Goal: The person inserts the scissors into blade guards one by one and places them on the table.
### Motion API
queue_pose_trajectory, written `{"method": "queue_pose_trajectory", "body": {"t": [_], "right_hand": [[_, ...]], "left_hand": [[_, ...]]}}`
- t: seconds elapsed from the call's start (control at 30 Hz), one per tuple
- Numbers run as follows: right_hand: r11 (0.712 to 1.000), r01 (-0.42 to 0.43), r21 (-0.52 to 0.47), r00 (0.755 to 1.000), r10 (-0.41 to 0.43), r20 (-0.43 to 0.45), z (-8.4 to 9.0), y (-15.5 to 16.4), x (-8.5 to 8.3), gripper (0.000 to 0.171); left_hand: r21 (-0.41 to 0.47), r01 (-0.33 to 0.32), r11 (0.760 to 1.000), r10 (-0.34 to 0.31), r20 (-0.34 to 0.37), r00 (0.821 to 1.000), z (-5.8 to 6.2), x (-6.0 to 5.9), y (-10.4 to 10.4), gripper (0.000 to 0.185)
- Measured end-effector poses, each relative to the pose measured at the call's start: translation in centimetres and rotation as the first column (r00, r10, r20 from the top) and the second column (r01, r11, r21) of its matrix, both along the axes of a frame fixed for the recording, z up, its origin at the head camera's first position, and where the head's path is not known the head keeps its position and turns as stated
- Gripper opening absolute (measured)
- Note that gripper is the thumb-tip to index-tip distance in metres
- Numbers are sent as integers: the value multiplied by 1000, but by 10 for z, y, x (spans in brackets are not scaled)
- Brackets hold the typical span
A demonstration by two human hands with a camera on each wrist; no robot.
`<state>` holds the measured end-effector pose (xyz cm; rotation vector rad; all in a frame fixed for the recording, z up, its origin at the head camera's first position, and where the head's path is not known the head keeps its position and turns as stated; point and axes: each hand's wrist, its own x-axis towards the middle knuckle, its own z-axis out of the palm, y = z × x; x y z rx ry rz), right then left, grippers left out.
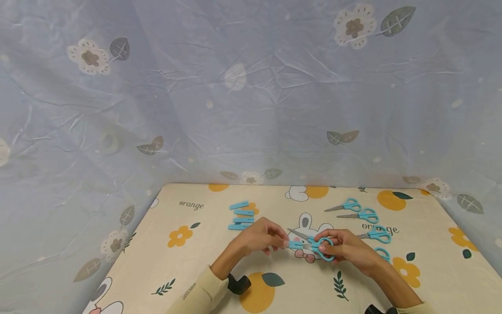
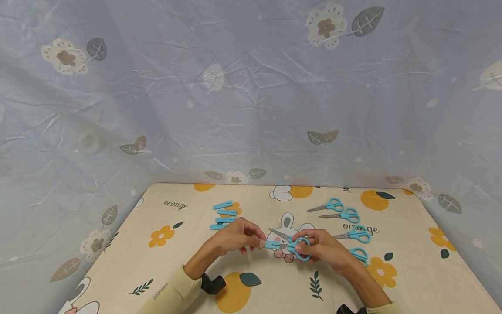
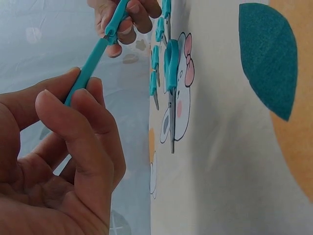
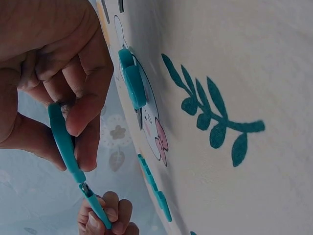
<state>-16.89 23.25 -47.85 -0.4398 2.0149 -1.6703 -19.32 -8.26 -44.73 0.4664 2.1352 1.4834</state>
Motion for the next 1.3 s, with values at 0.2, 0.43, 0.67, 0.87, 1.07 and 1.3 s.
{"method": "queue_pose_trajectory", "body": {"t": [0.2,0.43,0.67,0.87,1.07,1.3], "right_hand": [[1000,1,3,1000,-1,3,2,0,-1,43],[1000,6,5,1000,-6,-18,6,-1,0,43],[999,27,36,995,-23,-93,8,-4,1,43],[997,48,62,993,-41,-112,9,-5,2,40],[996,56,63,996,-51,-76,8,-6,2,43],[997,54,54,998,-53,-14,4,-7,3,44]], "left_hand": [[6,0,1000,0,-10,1000,0,0,1,4],[16,0,1000,0,-19,1000,-1,-1,4,4],[24,-13,1000,13,-4,1000,-3,-1,5,4],[57,-28,998,25,54,998,-4,1,8,6],[39,-26,999,25,31,999,-4,3,10,3],[-7,-27,1000,26,-23,999,-6,5,14,8]]}}
